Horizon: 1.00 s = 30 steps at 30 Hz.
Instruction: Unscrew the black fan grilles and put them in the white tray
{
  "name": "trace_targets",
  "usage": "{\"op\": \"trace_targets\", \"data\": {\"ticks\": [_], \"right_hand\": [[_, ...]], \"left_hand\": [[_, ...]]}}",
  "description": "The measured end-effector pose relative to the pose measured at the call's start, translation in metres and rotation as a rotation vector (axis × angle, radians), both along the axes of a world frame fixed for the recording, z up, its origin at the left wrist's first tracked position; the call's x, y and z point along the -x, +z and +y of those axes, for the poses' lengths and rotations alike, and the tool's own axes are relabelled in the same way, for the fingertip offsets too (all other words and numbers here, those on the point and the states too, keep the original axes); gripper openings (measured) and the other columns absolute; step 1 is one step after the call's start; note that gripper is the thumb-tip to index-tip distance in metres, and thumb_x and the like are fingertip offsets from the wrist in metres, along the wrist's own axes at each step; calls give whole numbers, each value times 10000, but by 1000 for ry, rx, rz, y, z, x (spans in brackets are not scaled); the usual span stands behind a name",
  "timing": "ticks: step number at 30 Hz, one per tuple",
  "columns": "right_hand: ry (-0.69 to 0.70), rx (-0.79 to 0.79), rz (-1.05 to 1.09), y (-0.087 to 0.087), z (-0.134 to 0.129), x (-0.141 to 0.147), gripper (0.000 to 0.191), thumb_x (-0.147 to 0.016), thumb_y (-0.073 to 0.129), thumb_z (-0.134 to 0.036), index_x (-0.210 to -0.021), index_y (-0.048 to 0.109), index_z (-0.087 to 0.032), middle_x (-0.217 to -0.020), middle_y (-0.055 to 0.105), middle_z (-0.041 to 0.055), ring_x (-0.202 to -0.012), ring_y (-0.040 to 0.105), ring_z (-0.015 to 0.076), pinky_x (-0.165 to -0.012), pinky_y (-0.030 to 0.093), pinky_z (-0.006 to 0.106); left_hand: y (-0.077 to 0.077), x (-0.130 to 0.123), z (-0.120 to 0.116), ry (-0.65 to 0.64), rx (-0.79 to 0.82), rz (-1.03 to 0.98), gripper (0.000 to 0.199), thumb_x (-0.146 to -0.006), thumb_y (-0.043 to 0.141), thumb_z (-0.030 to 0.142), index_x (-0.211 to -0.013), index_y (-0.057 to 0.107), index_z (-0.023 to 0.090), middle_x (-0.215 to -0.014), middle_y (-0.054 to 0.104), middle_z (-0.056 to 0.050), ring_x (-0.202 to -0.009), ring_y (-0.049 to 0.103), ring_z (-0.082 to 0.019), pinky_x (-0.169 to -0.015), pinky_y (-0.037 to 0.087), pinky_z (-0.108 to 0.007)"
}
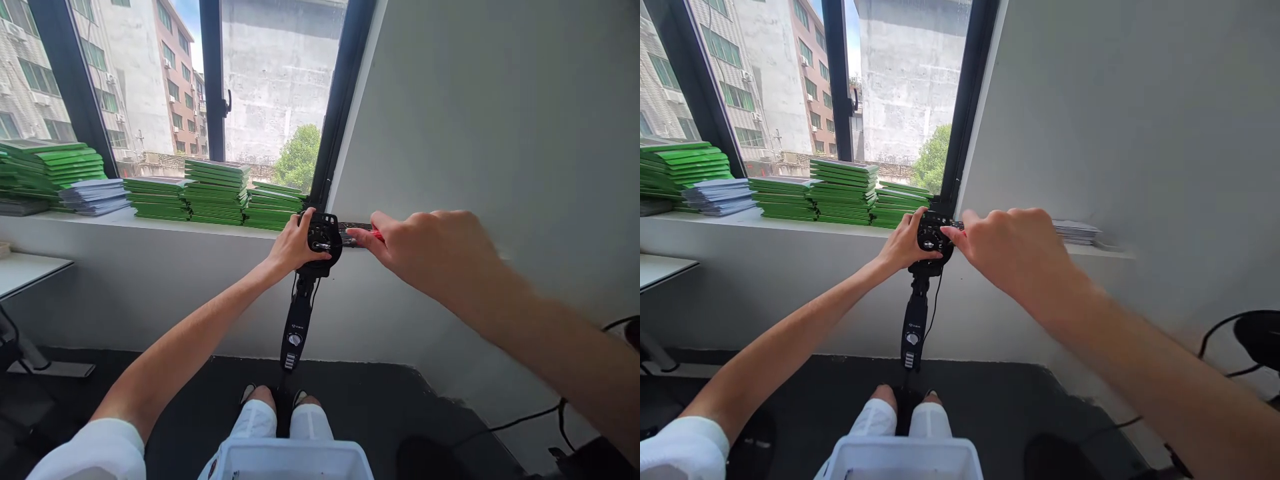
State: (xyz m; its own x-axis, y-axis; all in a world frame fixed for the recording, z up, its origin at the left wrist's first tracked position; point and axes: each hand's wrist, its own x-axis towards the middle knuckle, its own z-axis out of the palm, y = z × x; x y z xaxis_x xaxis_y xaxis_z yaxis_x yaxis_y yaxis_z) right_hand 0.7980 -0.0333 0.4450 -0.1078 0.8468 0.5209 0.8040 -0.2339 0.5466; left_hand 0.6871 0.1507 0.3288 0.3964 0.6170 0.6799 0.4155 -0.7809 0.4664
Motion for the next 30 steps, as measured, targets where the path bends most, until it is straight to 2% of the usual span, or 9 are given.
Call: {"op": "trace_targets", "data": {"ticks": [2,5,6,10,14,18,22,26,30], "right_hand": [[1,34,74,1,0,-5,484,-959,366,-599,-884,642,-209,-574,612,60,-476,470,170,-522,247,299],[38,124,129,1,-2,-7,423,-945,412,-503,-1194,570,-200,-646,668,32,-490,498,170,-513,278,285],[21,126,97,0,-3,-6,440,-961,379,-495,-1220,555,-186,-645,668,37,-491,502,174,-509,276,286],[-69,87,-23,0,-6,3,521,-998,242,-554,-983,620,-196,-597,630,65,-496,499,181,-512,257,293],[8,151,68,1,-6,6,377,-952,374,-446,-1152,572,-195,-595,630,15,-462,464,151,-513,267,275],[-87,53,13,1,-7,5,535,-997,217,-505,-953,642,-184,-548,591,63,-469,481,182,-521,261,304],[-40,124,97,0,-6,7,436,-952,329,-455,-1164,601,-187,-600,633,37,-467,483,169,-524,283,294],[-121,65,75,-1,-5,10,522,-976,237,-511,-968,651,-192,-598,622,80,-517,521,199,-538,283,313],[-43,135,169,-2,-5,6,430,-943,361,-476,-1154,609,-196,-623,649,46,-524,541,193,-546,302,306]], "left_hand": [[-1,0,1,-8,-2,-2,1089,-659,902,429,-1520,264,238,-1332,497,-168,-1220,580,-374,-953,535,-493],[-1,-1,2,-25,6,4,1106,-661,901,434,-1528,249,221,-1342,487,-179,-1236,564,-377,-968,526,-495],[0,-1,2,-25,13,8,1108,-661,901,435,-1530,249,218,-1347,483,-182,-1240,560,-379,-971,524,-498],[2,0,0,-16,41,29,1102,-663,902,429,-1532,257,220,-1361,471,-185,-1254,549,-385,-985,517,-508],[3,0,-1,-22,42,25,1103,-662,902,419,-1533,253,228,-1361,464,-176,-1264,545,-380,-994,516,-501],[2,0,-1,-14,44,14,1100,-653,909,392,-1529,263,236,-1339,475,-167,-1268,541,-377,-996,515,-496],[1,-1,0,-33,32,-8,1103,-645,914,394,-1524,264,250,-1346,469,-159,-1277,531,-370,-1029,493,-500],[1,-1,0,-24,38,-1,1102,-651,909,388,-1526,253,257,-1338,473,-158,-1266,536,-369,-1002,507,-499],[2,-1,-1,-18,46,14,1109,-648,910,391,-1529,253,236,-1354,466,-175,-1280,523,-377,-1011,502,-510]]}}
